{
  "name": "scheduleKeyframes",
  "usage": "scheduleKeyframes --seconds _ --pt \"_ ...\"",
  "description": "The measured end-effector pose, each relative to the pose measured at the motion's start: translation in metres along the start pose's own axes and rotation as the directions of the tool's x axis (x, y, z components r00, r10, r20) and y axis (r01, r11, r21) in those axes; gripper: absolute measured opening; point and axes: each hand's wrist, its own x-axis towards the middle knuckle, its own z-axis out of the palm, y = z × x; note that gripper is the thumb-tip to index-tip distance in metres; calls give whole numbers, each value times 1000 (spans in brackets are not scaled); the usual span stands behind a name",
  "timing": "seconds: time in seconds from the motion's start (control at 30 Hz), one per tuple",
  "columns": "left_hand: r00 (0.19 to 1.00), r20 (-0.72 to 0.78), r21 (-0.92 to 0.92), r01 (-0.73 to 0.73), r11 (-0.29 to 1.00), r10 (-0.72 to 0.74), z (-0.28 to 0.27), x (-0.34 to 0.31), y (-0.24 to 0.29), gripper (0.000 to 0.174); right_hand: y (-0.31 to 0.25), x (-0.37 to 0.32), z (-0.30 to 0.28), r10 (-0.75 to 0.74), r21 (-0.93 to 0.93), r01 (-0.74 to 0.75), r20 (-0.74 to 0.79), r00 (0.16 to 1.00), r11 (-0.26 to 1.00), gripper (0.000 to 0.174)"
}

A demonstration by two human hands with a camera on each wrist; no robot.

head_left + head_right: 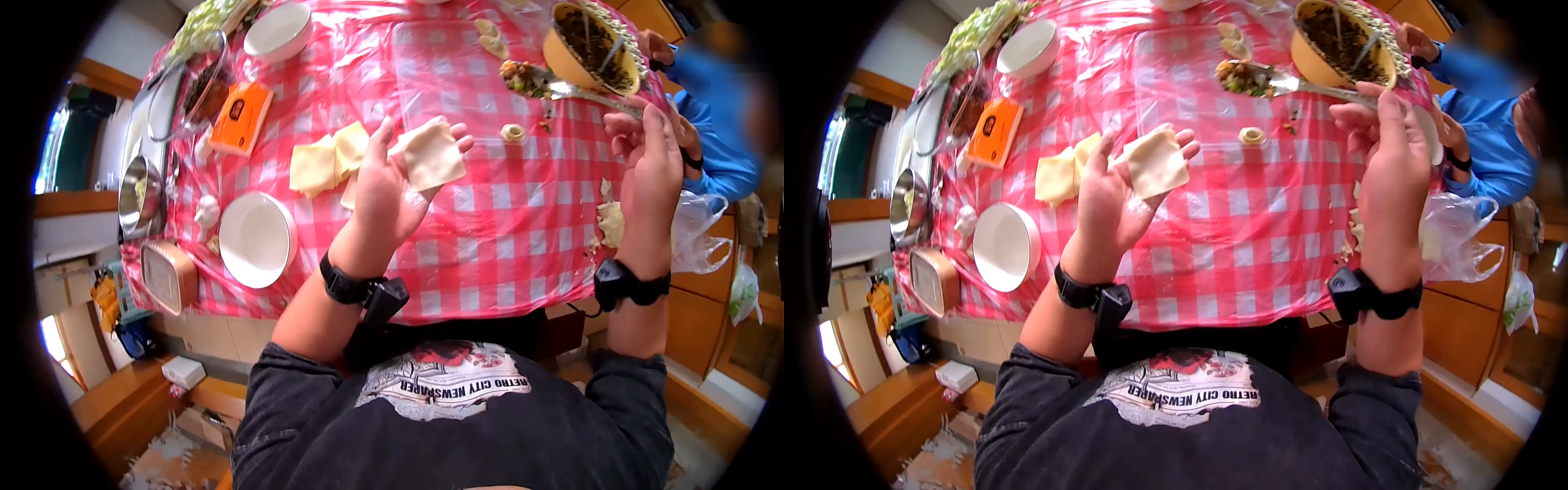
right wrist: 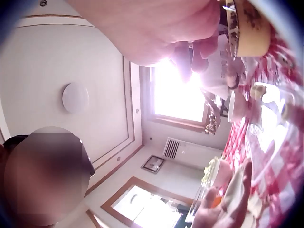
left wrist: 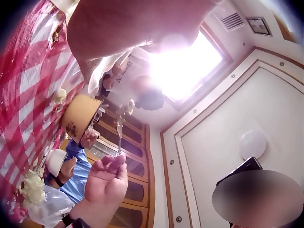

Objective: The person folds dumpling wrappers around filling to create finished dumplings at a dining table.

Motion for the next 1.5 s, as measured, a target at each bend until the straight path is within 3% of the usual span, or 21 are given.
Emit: scheduleKeyframes --seconds 0.07,0.2,0.37,0.57,0.63,0.67,0.73,0.8,0.87,0.93,1.0,1.13,1.3,1.5 --pt "1000 -21 1 -4 1000 4 3 -2 0 68 2 -24 17 60 -4 -60 58 997 998 32" --pt "999 -39 8 19 1000 -19 0 -4 1 73 9 -58 38 46 -58 -38 135 990 998 34" --pt "997 -62 -45 35 998 -38 0 -4 0 67 14 -74 48 -10 -97 25 162 987 995 33" --pt "999 -48 -42 17 999 -19 -1 -4 0 66 14 -89 54 -110 -175 155 242 964 972 29" --pt "999 -46 -33 6 999 -8 -2 -5 0 66 17 -93 57 -257 -155 308 283 924 939 24" --pt "999 -43 -22 -2 1000 1 -3 -5 -1 67 18 -94 56 -256 -154 308 285 924 939 24" --pt "999 -32 -11 -18 1000 17 -1 -5 0 67 21 -97 55 -390 -194 482 373 842 854 20" --pt "999 -21 1 -32 999 32 0 -5 0 67 25 -97 56 -439 -178 533 387 811 827 17" --pt "999 -13 -32 -43 999 43 -1 -4 -1 66 24 -93 55 -570 -138 702 487 662 699 15" --pt "999 -17 -36 -44 998 43 0 -4 -1 66 20 -93 56 -565 -143 704 496 659 696 15" --pt "999 -21 -40 -44 998 43 0 -4 0 66 16 -90 55 -600 -148 775 549 581 614 14" --pt "999 -22 -17 -37 999 36 -1 -4 0 66 20 -89 54 -595 -141 757 534 601 638 14" --pt "998 -44 -18 -41 999 40 -3 -2 0 66 16 -85 50 -608 -134 794 571 551 593 13" --pt "999 -36 -64 -18 998 15 -3 -3 0 65 17 -85 49 -622 -122 779 532 575 616 14"
